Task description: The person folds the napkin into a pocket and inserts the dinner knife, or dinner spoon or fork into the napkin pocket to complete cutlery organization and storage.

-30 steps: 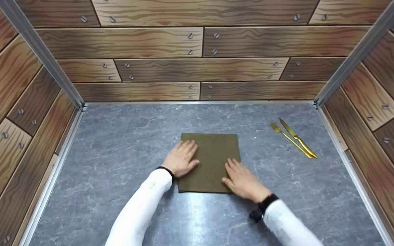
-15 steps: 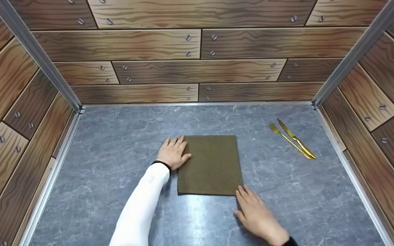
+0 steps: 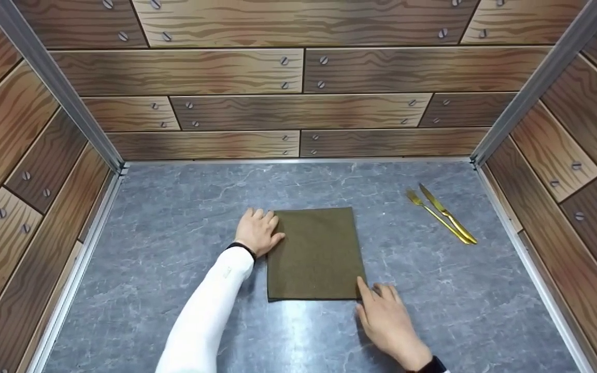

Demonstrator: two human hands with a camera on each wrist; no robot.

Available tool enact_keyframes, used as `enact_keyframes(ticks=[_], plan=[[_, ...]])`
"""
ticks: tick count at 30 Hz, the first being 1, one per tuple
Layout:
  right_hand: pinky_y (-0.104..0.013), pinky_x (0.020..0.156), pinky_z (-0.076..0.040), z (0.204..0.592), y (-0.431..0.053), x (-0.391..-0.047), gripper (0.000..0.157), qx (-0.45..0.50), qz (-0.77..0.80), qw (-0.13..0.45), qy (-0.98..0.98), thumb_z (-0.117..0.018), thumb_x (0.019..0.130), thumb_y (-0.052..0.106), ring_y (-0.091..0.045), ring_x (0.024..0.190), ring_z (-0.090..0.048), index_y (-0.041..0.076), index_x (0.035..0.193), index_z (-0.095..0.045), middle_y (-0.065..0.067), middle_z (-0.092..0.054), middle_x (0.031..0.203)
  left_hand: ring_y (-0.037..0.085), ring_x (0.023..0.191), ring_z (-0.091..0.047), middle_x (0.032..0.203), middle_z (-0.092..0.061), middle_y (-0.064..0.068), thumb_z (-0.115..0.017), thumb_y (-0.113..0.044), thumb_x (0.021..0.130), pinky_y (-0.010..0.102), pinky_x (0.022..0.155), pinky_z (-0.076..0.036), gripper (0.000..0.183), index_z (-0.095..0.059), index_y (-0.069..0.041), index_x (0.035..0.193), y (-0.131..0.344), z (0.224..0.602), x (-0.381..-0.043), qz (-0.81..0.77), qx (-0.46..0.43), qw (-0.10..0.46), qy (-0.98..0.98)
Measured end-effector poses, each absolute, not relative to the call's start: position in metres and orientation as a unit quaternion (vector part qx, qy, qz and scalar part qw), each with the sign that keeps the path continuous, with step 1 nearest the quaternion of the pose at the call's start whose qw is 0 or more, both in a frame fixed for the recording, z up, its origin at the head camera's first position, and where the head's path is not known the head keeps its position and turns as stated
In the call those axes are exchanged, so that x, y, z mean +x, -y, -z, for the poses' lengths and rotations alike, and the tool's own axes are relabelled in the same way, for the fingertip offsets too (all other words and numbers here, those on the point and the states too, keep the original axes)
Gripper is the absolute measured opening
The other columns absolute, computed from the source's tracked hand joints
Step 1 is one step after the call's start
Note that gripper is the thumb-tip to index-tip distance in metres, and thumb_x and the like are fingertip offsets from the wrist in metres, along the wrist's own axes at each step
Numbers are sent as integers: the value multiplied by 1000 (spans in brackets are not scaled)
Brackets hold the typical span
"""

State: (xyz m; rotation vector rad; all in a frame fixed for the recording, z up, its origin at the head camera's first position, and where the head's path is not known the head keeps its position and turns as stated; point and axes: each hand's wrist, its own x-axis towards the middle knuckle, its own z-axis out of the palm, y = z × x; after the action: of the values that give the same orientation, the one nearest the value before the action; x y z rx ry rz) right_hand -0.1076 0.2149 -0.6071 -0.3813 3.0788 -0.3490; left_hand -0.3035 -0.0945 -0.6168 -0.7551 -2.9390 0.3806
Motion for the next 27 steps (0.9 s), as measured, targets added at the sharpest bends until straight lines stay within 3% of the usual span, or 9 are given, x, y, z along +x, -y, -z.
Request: enact_keyframes(ticks=[4, 8, 12, 19, 27], plan=[[-53, 113, -33, 608, -218, -118, 54, -121, 101, -40, -987, -63, 93, 20, -35, 118, -54, 2, 142, -48, -12, -72, 109, 26, 117, -52, 130, -60, 3, -34, -61, 98, 46, 101, -40, 59, -57, -15, 129, 107, 615, -294, -116, -250, 27, 961], [-56, 113, -32, 608, -226, -134, 52, -111, 101, -51, -987, -60, 91, 14, -37, 120, -54, 3, 141, -49, -15, -71, 113, 27, 114, -52, 124, -62, 4, -35, -57, 100, 46, 99, -40, 56, -58, -13, 127, 121, 616, -280, -98, -255, 36, 961], [-58, 114, -30, 605, -232, -156, 53, -111, 98, -25, -989, -53, 91, 11, -40, 125, -50, 3, 143, -46, -17, -69, 119, 28, 108, -54, 114, -67, 5, -41, -51, 100, 47, 98, -40, 50, -60, -10, 121, 133, 616, -258, -74, -258, 65, 961], [-60, 117, -22, 601, -235, -204, 61, -103, 99, 21, -989, -51, 90, 10, -44, 134, -41, 3, 148, -38, -22, -59, 133, 25, 92, -54, 94, -65, 3, -56, -37, 95, 41, 84, -43, 25, -61, -13, 98, 146, 620, -212, -54, -244, 113, 962], [-61, 120, -11, 599, -219, -264, 66, -114, 105, 93, -984, -47, 92, 7, -44, 144, -26, 7, 154, -26, -20, -47, 147, 25, 83, -54, 87, -63, 3, -61, -31, 92, 39, 73, -45, 19, -60, -12, 90, 144, 624, -168, -5, -219, 125, 968]])
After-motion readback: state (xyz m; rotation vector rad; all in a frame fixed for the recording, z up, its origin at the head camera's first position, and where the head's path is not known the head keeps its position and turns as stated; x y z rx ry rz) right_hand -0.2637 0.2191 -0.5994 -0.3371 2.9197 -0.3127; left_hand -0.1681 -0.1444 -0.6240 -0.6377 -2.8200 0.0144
